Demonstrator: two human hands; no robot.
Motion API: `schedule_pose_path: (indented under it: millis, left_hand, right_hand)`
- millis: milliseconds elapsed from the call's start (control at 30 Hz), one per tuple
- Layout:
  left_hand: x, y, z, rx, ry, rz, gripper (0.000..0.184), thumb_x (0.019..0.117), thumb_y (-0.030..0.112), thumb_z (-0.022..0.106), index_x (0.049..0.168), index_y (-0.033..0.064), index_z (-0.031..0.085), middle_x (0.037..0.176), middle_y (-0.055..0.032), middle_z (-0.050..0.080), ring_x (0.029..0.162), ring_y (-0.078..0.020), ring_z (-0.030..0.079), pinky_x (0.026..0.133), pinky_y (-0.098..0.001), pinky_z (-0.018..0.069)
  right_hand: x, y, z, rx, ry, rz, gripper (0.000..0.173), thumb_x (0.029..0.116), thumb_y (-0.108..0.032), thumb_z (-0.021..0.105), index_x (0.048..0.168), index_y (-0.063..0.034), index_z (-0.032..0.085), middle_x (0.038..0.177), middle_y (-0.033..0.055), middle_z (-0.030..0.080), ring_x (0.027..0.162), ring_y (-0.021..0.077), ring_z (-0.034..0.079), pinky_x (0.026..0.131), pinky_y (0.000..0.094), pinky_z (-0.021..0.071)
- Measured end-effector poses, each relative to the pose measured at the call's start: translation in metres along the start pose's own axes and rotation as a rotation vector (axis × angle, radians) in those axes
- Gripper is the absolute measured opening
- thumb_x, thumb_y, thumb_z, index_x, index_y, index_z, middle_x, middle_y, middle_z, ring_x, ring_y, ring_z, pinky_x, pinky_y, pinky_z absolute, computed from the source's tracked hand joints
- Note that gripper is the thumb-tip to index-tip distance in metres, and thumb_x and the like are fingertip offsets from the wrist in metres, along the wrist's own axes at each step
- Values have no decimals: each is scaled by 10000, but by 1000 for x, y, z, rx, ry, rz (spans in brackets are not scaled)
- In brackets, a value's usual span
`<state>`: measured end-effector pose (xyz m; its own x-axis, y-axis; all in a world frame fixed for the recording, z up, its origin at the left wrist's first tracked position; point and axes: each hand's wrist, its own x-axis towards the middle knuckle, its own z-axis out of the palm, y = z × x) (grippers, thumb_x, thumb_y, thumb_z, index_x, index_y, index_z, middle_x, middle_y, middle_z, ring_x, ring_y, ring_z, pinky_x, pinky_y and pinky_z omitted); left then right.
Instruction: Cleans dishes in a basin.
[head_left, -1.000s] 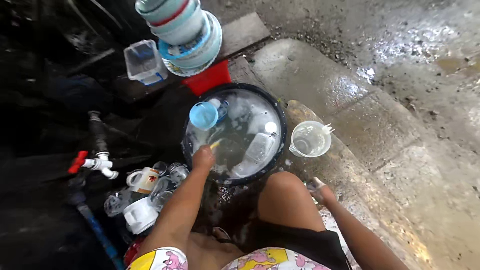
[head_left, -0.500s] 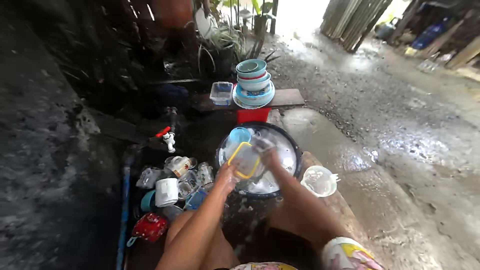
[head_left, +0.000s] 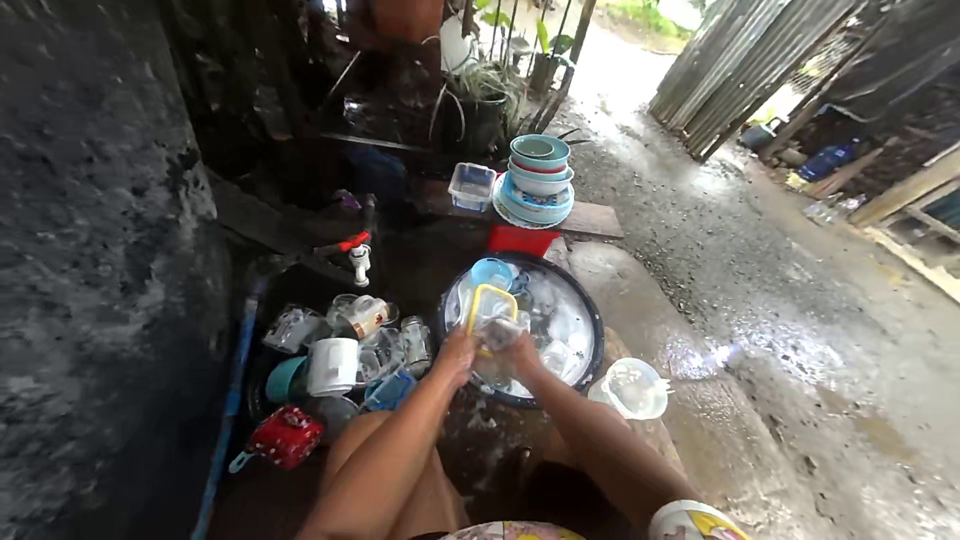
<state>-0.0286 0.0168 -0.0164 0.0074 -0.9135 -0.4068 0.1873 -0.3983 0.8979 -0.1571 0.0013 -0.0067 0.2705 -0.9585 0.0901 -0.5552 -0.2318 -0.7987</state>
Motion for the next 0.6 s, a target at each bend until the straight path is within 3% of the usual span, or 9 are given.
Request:
schedule_pose_path:
  millis: [67,133,200,233,300,367,467,533,600]
  left_hand:
    - [3,0,-1,73,-52,7,489,1003,-16,505,1479,-21,396,1322,-215,560,1111,-242,603,930,-405,527]
    - [1,4,11,138,-117,-14,463,998,2,524,1452,-7,430,1248,-186,581,1013,-206,609,855,-370,535]
    - [0,11,20,117,-158,-30,413,1007,9,516,1414,8,443,1088,-123,572,812,-139,570,683,-296,506]
    - [2,12,20,96,-163,-29,401,1022,20,505,1419,8,445,1101,-126,588,823,-139,581,694,-300,514]
    - [6,7,14,77,-151,-9,402,1066,58,461,1462,4,419,1163,-162,607,916,-175,619,789,-350,544]
    - [4,3,16,54,-182,-7,416,1063,51,456,1474,14,407,1190,-164,607,948,-178,629,812,-356,552]
    - [-14,13,29,86,-317,-20,459,1050,36,469,1499,18,371,1213,-164,577,931,-167,602,780,-328,530]
    - [-19,18,30,102,-357,-31,437,1057,40,470,1483,12,376,1176,-146,577,910,-148,601,771,-306,533]
    - [-15,18,21,48,-323,-24,418,1028,8,500,1440,21,434,1093,-104,600,842,-117,588,717,-285,518]
  right_hand:
    - [10,12,-22,-65,-55,60,256,960,-40,633,1186,59,699,1248,234,669,1177,315,638,1058,455,496]
    - [28,24,-38,-156,82,124,256,976,-60,625,1193,54,696,1250,241,673,1184,346,644,1054,492,498]
    - [35,21,-27,-72,228,176,259,979,-49,627,1201,78,670,1211,236,679,1150,314,653,1037,448,512]
    - [29,13,-16,-5,228,186,270,988,-47,617,1216,95,644,1187,237,675,1120,289,649,1017,415,515]
    - [14,3,0,-113,123,89,266,1005,-132,608,1131,85,695,1141,233,700,1108,317,670,1014,460,518]
    - [9,5,-5,-180,81,117,313,1008,-159,599,1197,75,688,1237,246,675,1205,349,630,1082,499,464]
    - [32,18,-37,-272,241,172,423,1010,-131,588,1384,66,573,1466,301,512,1413,442,436,1211,589,261]
    - [40,15,-40,-220,311,179,394,1062,-148,522,1400,51,561,1459,262,536,1369,379,508,1154,530,376]
    - [20,11,-20,136,159,221,336,1075,-111,482,1346,74,551,1298,197,612,1174,218,590,1023,375,483]
